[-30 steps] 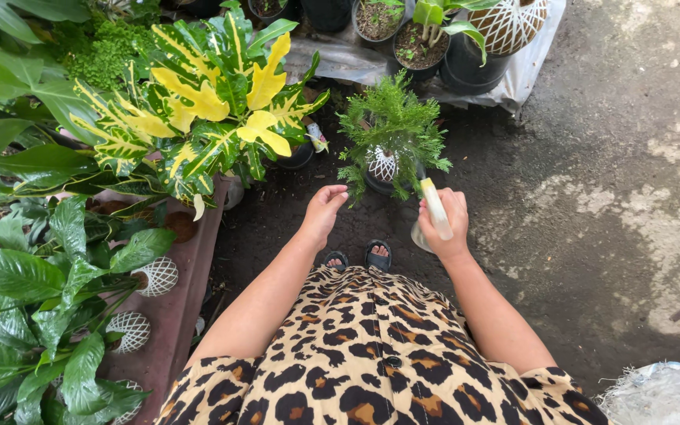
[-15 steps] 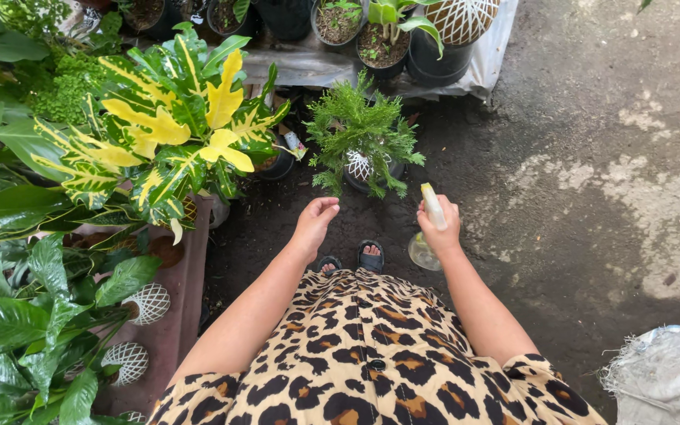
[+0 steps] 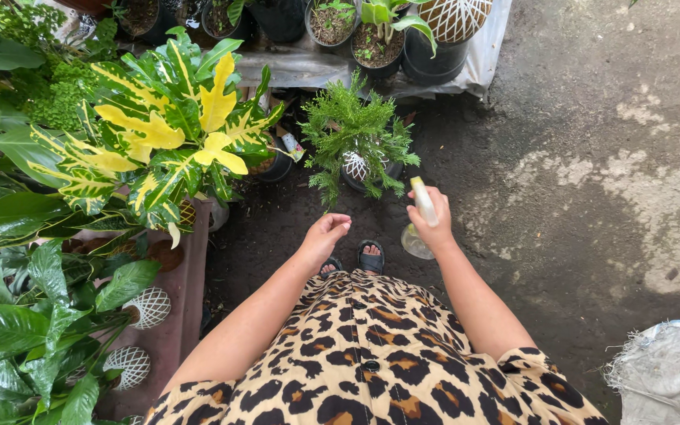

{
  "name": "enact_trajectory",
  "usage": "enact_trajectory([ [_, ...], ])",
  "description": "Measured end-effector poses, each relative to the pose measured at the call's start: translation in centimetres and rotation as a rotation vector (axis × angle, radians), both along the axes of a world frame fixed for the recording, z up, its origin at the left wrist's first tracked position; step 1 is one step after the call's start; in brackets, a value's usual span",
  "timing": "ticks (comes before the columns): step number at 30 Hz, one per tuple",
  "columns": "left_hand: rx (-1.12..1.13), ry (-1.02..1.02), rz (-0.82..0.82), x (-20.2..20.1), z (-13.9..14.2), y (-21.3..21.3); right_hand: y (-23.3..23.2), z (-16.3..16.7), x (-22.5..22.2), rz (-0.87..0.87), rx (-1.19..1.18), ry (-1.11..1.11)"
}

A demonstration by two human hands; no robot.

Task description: The person walks along a narrow path in a plant nursery and sprays water on various potted plants using a handheld spray bottle. They move from one plant to the next, misting the leaves of different species.

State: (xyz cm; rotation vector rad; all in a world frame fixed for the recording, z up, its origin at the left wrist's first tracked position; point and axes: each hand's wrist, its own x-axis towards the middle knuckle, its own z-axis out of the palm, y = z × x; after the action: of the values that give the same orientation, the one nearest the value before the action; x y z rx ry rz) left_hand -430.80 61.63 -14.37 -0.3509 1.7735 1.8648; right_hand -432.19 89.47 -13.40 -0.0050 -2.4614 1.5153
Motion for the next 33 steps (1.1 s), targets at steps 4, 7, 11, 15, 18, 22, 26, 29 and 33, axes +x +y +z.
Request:
enact_trajectory([
  [4,-0.042,-0.044,-0.018,0.3,0.5,0.0,-1.3,2.0,-0.5,0.063,0.101,0.028],
  [7,-0.046,-0.049,-0.023,0.4,1.2,0.1,-2.1,3.3,-0.6,0.075,0.114,0.064],
  [11,-0.07,-0.071,-0.014,0.4,1.8,-0.1,-2.3,3.4,-0.1,0.177,0.083,0.119],
  [15,-0.077,-0.091,-0.008,0.6,2.2,-0.2,-1.3,1.6,0.8,0.152,0.212,0.063],
  [18,-0.098,-0.111,-0.002,0.9,2.1,-0.3,-0.5,0.2,2.2,0.1,0.257,-0.043],
  [22,-0.09,-0.103,0.004,1.4,1.5,-0.5,0.1,-0.9,3.8,0.087,0.205,-0.044],
  [26,-0.087,-0.139,0.011,1.6,0.8,-0.8,0.7,-1.9,4.7,0.017,0.305,-0.159],
  [29,-0.072,-0.144,0.01,1.7,0.8,-0.9,1.2,-2.2,5.0,-0.009,0.432,-0.241],
  [33,-0.14,-0.189,-0.025,1.7,1.7,-0.7,1.0,-1.7,4.6,-0.001,0.3,-0.178],
])
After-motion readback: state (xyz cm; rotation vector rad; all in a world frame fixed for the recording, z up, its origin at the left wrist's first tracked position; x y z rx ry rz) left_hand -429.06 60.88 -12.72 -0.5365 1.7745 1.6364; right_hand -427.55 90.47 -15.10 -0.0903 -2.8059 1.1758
